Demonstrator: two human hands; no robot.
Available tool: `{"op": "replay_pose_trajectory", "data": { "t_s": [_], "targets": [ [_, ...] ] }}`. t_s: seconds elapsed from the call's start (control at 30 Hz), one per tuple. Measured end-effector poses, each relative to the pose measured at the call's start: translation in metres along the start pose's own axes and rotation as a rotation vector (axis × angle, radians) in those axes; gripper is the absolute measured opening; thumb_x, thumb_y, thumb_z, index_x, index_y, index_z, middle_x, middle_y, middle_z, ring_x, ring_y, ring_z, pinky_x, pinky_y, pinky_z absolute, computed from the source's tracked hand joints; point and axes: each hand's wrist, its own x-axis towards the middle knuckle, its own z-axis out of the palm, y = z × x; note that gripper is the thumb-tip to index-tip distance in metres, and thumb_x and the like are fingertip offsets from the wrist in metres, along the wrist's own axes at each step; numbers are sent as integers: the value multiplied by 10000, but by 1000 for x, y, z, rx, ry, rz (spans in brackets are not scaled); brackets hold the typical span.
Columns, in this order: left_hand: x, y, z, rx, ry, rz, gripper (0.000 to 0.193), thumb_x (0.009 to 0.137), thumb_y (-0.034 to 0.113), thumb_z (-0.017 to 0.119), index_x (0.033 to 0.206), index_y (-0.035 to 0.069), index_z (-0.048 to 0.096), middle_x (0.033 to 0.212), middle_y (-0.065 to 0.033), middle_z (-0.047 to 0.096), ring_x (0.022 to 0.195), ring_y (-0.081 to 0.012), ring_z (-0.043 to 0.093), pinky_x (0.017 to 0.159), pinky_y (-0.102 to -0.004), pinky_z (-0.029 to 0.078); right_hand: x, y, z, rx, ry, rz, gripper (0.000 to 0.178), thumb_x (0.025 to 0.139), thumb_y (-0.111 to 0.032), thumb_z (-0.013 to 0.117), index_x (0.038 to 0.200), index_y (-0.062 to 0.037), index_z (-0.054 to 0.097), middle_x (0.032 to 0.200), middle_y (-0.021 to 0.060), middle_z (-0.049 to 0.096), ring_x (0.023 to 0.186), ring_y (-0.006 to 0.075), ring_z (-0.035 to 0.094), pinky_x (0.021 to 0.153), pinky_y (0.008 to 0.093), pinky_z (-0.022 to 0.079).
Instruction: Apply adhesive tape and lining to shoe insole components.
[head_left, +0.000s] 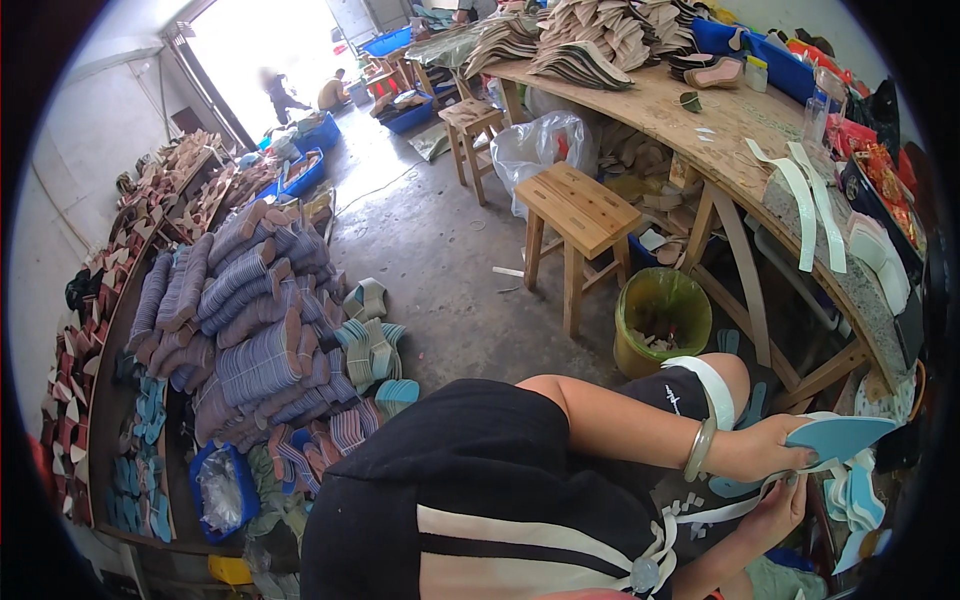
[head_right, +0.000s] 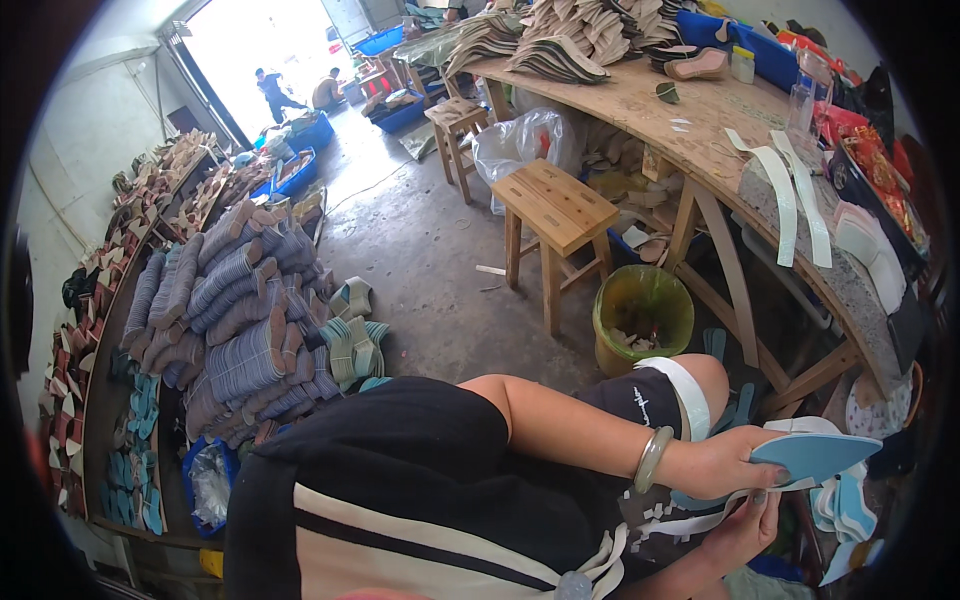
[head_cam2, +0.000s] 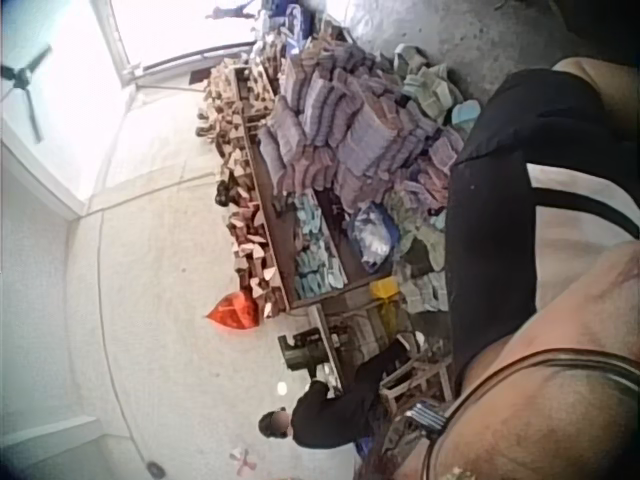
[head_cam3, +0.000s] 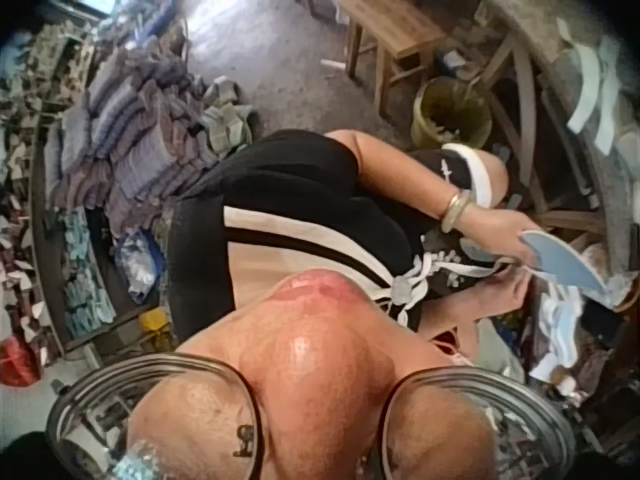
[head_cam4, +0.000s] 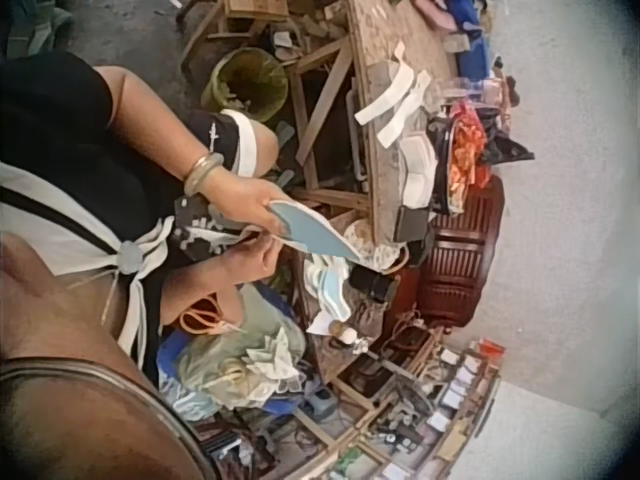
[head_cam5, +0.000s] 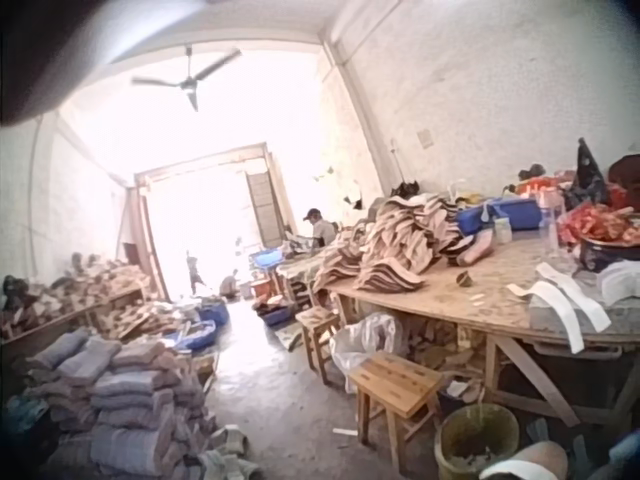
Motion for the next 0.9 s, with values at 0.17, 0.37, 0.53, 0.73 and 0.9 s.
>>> {"op": "replay_pose_trajectory", "data": {
  "t_s": [0.17,0.37,0.53,0.73,0.9],
  "targets": [
    [-2,-2,2,18,16,33,291,926,113,512,1194,5,478,934,-24,552,839,-91,496,737,-263,468,1,7,-10,113,-20,87,399,932,-152,570,1205,133,519,1166,158,577,1058,181,535,959,293,391],
    [-3,-2,3,-10,21,26,283,926,111,513,1188,7,482,941,-23,554,843,-95,500,750,-267,467,0,-1,-5,139,-101,36,354,935,-148,557,1149,134,546,1114,144,589,1033,171,541,932,290,397],
    [-3,-5,3,30,33,2,256,918,95,508,1157,3,489,928,-22,549,831,-95,491,754,-264,460,-4,-6,4,80,-70,-44,339,933,-137,554,1142,131,551,1093,138,593,1011,166,549,905,279,410],
    [-3,1,0,26,36,-54,232,906,92,521,1116,-1,490,906,-20,540,842,-89,472,763,-254,446,-8,-10,17,63,47,-31,343,929,-145,564,1151,117,555,1090,136,604,965,174,577,845,263,447],
    [3,-2,-1,115,-53,-51,294,872,42,523,1160,-17,514,972,-61,590,919,-124,507,843,-280,442,-2,-13,4,-13,114,-57,299,940,-181,555,1061,91,581,1016,106,599,921,132,541,820,244,420]
  ]
}}
